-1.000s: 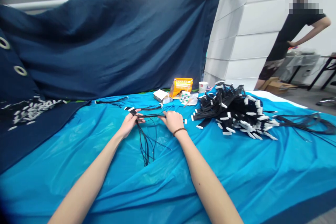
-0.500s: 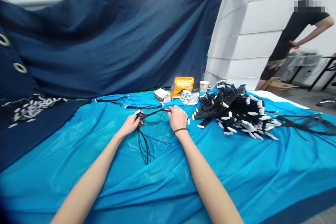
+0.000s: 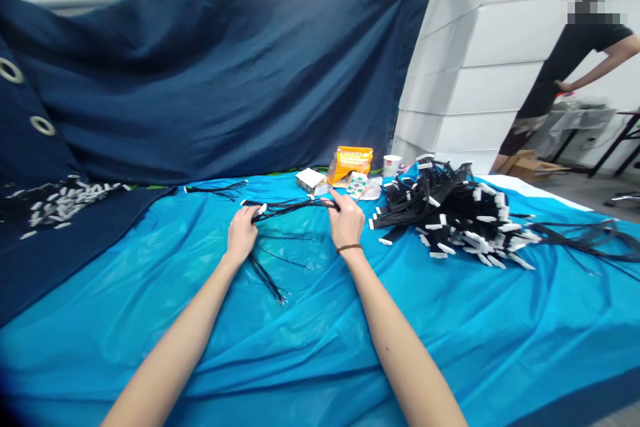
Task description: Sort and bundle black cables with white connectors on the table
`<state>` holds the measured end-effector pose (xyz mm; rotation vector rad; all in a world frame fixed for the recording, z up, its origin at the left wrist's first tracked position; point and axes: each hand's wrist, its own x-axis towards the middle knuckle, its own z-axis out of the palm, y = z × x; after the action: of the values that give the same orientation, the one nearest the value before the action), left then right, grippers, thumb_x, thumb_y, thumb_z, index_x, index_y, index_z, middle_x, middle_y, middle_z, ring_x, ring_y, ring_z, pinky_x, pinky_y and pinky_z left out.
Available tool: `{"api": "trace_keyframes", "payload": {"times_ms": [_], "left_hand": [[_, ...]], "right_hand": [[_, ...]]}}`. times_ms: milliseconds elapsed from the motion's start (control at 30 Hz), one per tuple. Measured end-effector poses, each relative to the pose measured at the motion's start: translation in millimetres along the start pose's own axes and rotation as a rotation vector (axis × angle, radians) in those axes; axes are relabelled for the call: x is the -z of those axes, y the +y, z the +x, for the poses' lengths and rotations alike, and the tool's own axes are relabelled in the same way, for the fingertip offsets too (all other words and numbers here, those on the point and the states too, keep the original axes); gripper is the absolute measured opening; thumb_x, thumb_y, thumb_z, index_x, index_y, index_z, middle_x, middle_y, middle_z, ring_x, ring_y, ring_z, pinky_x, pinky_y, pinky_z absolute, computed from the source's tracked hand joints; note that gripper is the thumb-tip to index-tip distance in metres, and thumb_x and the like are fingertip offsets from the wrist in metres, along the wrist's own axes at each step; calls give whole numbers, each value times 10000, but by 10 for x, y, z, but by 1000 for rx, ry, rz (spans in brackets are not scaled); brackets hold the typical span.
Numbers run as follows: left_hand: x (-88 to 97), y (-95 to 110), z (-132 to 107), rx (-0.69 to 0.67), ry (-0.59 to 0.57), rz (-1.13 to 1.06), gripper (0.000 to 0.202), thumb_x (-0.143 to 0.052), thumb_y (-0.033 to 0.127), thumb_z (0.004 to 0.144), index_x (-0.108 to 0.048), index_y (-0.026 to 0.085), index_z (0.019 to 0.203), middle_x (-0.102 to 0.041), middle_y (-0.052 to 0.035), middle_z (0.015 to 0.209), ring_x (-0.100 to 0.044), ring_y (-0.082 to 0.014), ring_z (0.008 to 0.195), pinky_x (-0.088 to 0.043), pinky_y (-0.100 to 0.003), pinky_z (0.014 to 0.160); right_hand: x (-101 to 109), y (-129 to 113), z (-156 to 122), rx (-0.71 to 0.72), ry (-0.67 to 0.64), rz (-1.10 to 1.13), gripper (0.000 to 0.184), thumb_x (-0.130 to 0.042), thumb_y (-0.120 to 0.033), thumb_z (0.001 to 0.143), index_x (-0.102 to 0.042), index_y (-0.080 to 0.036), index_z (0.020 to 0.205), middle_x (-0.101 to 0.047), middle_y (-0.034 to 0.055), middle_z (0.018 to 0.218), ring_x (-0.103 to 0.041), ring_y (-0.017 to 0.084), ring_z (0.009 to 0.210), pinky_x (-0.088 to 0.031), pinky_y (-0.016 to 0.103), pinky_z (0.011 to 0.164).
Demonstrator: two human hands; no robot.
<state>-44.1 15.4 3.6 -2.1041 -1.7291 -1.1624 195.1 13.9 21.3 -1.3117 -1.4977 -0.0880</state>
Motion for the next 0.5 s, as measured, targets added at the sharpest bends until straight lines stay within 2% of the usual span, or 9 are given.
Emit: {"api": "trace_keyframes", "payload": {"times_ms": [133,267,333,400,500], "left_hand": [[3,-40,11,38,57,-63,518,-351,-52,617,-582,179,1020,-573,-100,946,-502,-231,925,-396,-363,822],[-62,-56,45,25,43,-295,423,-390,-34,629,-612,173,924,-603,-88,929,-535,-220,913,-386,-374,855],[-100,-23,56,76,48,-488,299,-439,40,694,-612,173,899,-618,-80,891,-572,-209,854,-406,-358,833],[-118,34,62,179,63,-695,222,-493,161,744,-579,173,948,-619,-63,835,-601,-183,730,-441,-330,758],[-89,137,69,296,101,-940,292,-533,313,754,-505,183,1014,-593,-34,801,-580,-132,584,-461,-270,611]], "right_hand": [[39,73,60,-33,86,45,325,-466,-333,818,-644,-141,1011,-647,101,900,-581,205,801,-412,283,741],[17,81,59,-86,97,118,319,-468,-329,804,-662,-124,954,-657,109,904,-591,207,812,-419,287,760],[-26,52,30,-91,22,173,303,-471,-330,798,-673,-135,912,-662,100,910,-590,205,828,-416,281,769],[-78,15,-5,-84,-128,232,286,-481,-336,791,-680,-149,873,-670,83,876,-589,199,802,-412,273,745],[-135,-41,-45,-75,-407,281,313,-487,-394,785,-674,-147,740,-640,49,647,-546,165,611,-380,244,590]]}}
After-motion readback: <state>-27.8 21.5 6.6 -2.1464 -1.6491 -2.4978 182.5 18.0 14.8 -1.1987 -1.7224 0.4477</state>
